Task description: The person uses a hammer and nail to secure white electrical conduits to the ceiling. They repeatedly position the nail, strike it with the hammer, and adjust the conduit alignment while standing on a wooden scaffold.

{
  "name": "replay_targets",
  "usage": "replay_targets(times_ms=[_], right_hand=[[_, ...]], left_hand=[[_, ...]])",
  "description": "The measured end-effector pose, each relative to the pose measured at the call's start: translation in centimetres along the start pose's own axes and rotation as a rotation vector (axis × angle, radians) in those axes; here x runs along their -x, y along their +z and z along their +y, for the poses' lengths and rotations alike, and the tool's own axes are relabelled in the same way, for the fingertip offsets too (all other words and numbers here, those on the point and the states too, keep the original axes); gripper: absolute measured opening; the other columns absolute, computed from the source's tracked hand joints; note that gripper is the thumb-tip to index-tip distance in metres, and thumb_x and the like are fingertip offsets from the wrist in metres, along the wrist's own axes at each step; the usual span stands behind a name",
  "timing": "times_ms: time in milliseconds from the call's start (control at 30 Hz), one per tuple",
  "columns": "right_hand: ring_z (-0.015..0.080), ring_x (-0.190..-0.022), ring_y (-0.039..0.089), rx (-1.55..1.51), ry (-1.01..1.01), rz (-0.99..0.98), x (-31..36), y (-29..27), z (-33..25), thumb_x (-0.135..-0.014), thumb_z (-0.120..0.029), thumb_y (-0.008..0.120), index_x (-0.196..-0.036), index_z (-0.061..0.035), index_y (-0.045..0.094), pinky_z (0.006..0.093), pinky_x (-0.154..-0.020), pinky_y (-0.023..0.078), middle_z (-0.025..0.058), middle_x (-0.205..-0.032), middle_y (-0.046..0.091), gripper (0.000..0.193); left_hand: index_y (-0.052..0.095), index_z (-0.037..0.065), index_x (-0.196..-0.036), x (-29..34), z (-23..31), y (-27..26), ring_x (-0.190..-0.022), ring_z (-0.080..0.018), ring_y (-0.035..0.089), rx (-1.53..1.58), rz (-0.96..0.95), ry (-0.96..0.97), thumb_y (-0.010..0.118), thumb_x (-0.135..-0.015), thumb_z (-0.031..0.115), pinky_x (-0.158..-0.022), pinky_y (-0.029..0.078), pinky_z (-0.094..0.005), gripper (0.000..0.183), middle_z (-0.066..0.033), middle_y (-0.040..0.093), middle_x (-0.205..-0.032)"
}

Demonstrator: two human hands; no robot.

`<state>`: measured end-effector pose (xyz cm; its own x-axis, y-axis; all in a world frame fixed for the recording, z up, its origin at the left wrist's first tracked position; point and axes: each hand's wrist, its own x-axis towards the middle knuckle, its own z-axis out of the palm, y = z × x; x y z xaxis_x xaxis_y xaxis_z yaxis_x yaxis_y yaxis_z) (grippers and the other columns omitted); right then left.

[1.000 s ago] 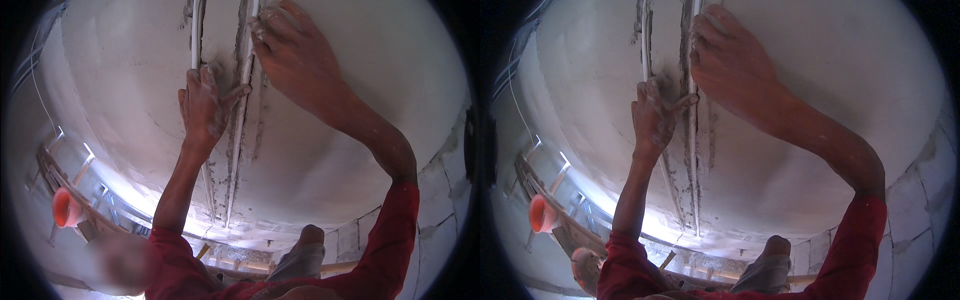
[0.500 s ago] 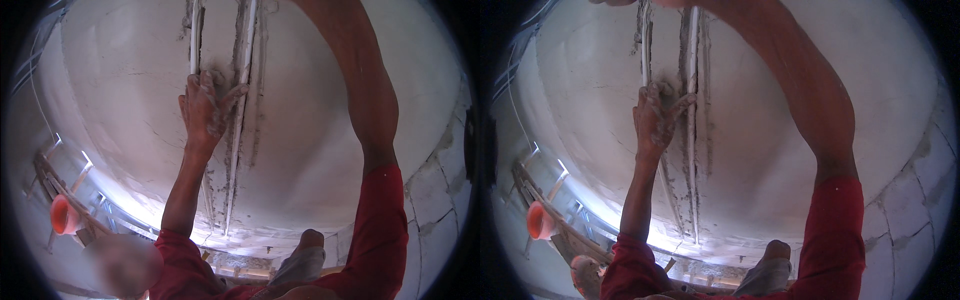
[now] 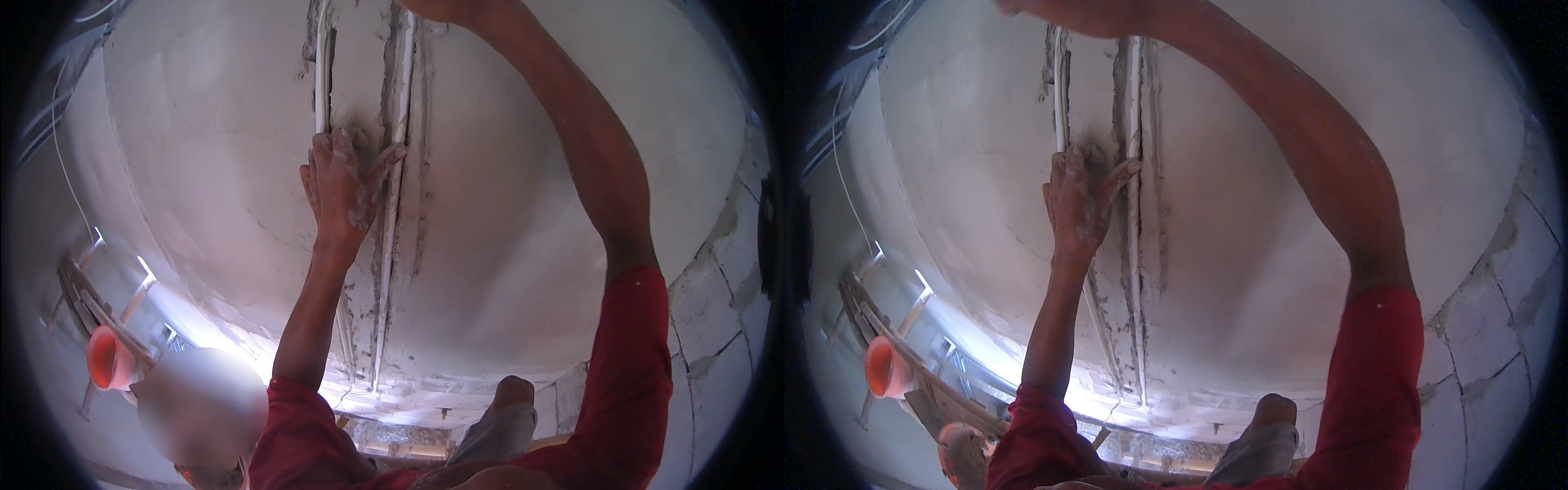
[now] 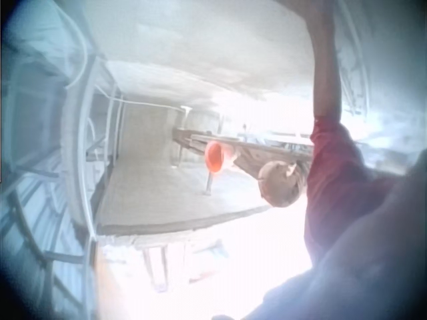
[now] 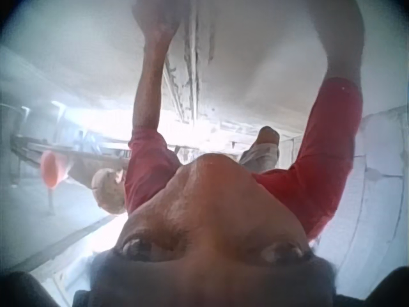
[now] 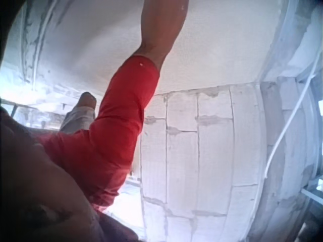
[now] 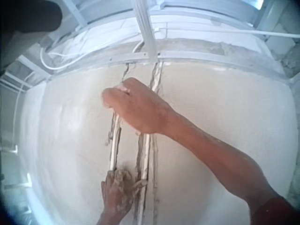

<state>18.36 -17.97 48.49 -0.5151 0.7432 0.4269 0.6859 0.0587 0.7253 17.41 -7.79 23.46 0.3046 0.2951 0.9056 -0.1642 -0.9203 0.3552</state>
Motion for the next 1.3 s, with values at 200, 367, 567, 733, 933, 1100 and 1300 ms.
replay_targets(times_ms=[200,367,567,733,933,1100,1300], right_hand=[[0.0402,-0.083,0.059,-0.012,0.522,-0.081,3.0,5.4,6.1,-0.091,-0.014,0.046,-0.092,-0.0005,0.057,0.0505,-0.074,0.046,0.0249,-0.078,0.057,0.017],[0.0255,-0.083,0.06,-0.295,0.504,-0.037,3.9,-1.5,-1.5,-0.095,-0.023,0.049,-0.1,0.0006,0.062,0.04,-0.076,0.047,0.0156,-0.092,0.065,0.028],[0.0113,-0.058,0.054,-0.595,1.037,0.336,16.8,-1.3,-13.2,-0.098,-0.028,0.054,-0.101,-0.0042,0.063,0.0264,-0.053,0.041,0.0016,-0.078,0.06,0.025],[0.009,-0.066,0.059,-0.846,1.304,-0.189,24.7,9.4,-27.6,-0.092,-0.014,0.066,-0.096,-0.0057,0.066,0.0268,-0.058,0.048,0.001,-0.074,0.063,0.009],[0.0248,-0.052,0.06,-1.094,0.16,-0.555,21.0,19.2,-42.2,-0.085,-0.029,0.054,-0.058,-0.0129,0.054,0.0391,-0.052,0.046,0.0056,-0.057,0.058,0.031],[0.0286,-0.062,0.067,-0.965,0.129,-0.607,21.4,27.4,-36.5,-0.085,-0.03,0.054,-0.064,-0.0115,0.064,0.0447,-0.058,0.053,0.0112,-0.064,0.064,0.03],[0.0327,-0.064,0.068,-0.714,0.347,-1.006,22.2,28.7,-32.4,-0.09,-0.03,0.052,-0.074,-0.0079,0.066,0.046,-0.064,0.054,0.0167,-0.069,0.066,0.03]], left_hand=[[0.059,-0.002,-0.113,0.0,0.6,0.3,-0.089,-0.0272,0.05,-0.049,-0.015,-0.106,0.075,-0.081,0.038,-0.077,0.034,-0.0409,0.055,-0.0124,0.051,-0.096],[0.066,0.012,-0.108,0.3,-0.3,2.6,-0.095,-0.0284,0.05,0.03,0.182,0.203,0.076,-0.079,0.035,-0.078,0.033,-0.0409,0.038,-0.0133,0.052,-0.099],[0.047,0.007,-0.132,1.9,-3.7,1.4,-0.107,-0.0352,0.049,-0.205,0.026,0.437,0.067,-0.086,0.04,-0.083,0.035,-0.0491,0.06,-0.0253,0.047,-0.12],[0.043,0.013,-0.14,3.7,-3.1,-0.1,-0.119,-0.0393,0.042,-0.189,-0.276,0.375,0.06,-0.091,0.04,-0.095,0.033,-0.0521,0.058,-0.0284,0.041,-0.13],[0.033,-0.007,-0.139,5.6,-4.9,0.3,-0.129,-0.0516,0.032,-0.268,-0.385,0.366,0.059,-0.09,0.047,-0.105,0.025,-0.0638,0.077,-0.0372,0.032,-0.137],[0.029,-0.014,-0.136,6.5,-4.9,-0.3,-0.129,-0.0525,0.032,-0.362,-0.5,0.269,0.061,-0.089,0.047,-0.105,0.026,-0.064,0.084,-0.0418,0.03,-0.135],[0.031,-0.017,-0.133,7.2,-4.8,-0.4,-0.121,-0.0493,0.039,-0.238,-0.44,0.216,0.064,-0.088,0.045,-0.099,0.031,-0.0605,0.083,-0.0388,0.037,-0.126]])
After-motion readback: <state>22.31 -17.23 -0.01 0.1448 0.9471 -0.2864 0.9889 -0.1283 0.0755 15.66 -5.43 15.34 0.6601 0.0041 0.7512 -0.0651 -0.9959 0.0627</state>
